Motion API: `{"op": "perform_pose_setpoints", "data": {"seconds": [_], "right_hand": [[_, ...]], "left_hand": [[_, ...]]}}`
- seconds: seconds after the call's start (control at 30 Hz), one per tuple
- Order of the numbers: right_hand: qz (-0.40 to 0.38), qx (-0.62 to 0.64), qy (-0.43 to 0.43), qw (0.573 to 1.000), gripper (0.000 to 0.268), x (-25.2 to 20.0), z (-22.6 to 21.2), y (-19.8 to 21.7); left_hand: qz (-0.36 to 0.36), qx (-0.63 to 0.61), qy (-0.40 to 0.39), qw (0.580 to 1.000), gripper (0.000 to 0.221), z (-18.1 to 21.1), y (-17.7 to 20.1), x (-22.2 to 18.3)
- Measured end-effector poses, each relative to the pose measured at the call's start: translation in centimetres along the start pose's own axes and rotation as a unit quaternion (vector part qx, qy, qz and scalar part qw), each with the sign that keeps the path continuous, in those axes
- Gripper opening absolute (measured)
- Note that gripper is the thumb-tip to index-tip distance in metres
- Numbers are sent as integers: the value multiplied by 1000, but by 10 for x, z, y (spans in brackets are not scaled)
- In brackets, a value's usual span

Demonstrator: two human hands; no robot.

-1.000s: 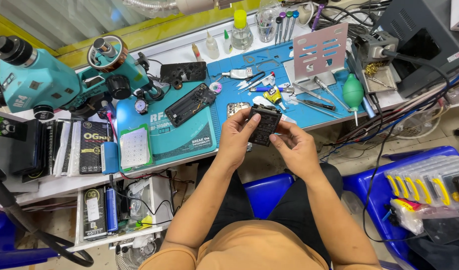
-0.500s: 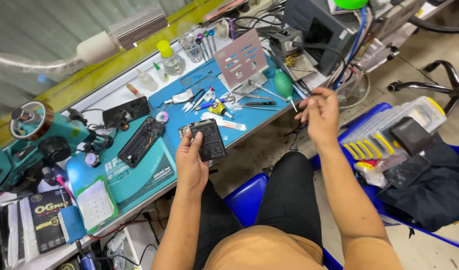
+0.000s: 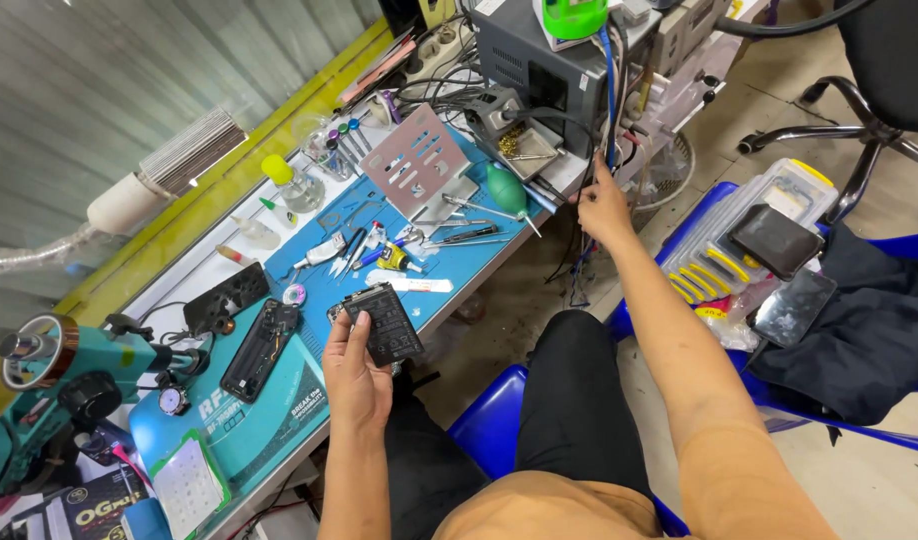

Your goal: Disassembling a mobile phone by removing the screen, motherboard, and disconnecting internal ribbon cables using specialized tools.

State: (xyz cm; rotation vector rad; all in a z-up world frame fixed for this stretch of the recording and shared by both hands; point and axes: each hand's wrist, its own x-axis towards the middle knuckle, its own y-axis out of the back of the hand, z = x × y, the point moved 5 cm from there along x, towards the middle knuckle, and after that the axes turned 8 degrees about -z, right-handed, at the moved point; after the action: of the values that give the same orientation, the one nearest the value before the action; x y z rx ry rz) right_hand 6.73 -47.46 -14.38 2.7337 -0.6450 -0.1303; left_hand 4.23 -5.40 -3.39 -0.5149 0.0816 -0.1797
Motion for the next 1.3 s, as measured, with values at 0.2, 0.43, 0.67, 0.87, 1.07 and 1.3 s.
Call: {"op": "perform_pose_setpoints", "data": {"seconds": [0.2, 0.43, 0.67, 0.87, 1.07, 1.3], "right_hand": [[47, -29, -7, 998, 75, 8, 9, -10], [38, -76, -20, 996, 72, 10, 6, -5], [365, -119, 169, 908, 29, 0, 38, 10], [328, 15, 5, 945, 66, 16, 63, 51], [189, -51, -73, 978, 41, 23, 78, 68], [52, -120, -143, 981, 18, -13, 226, 35]], "left_hand": [[8, 1, -5, 1000, 12, -2, -5, 0], [-20, 1, 14, 1000, 13, -14, -22, 6], [-28, 4, 15, 999, 12, -15, -16, 6], [52, 32, 87, 994, 18, -11, 10, 1], [26, 41, 100, 994, 22, -22, 19, -4], [-36, 14, 39, 998, 11, -17, -4, -17]]}}
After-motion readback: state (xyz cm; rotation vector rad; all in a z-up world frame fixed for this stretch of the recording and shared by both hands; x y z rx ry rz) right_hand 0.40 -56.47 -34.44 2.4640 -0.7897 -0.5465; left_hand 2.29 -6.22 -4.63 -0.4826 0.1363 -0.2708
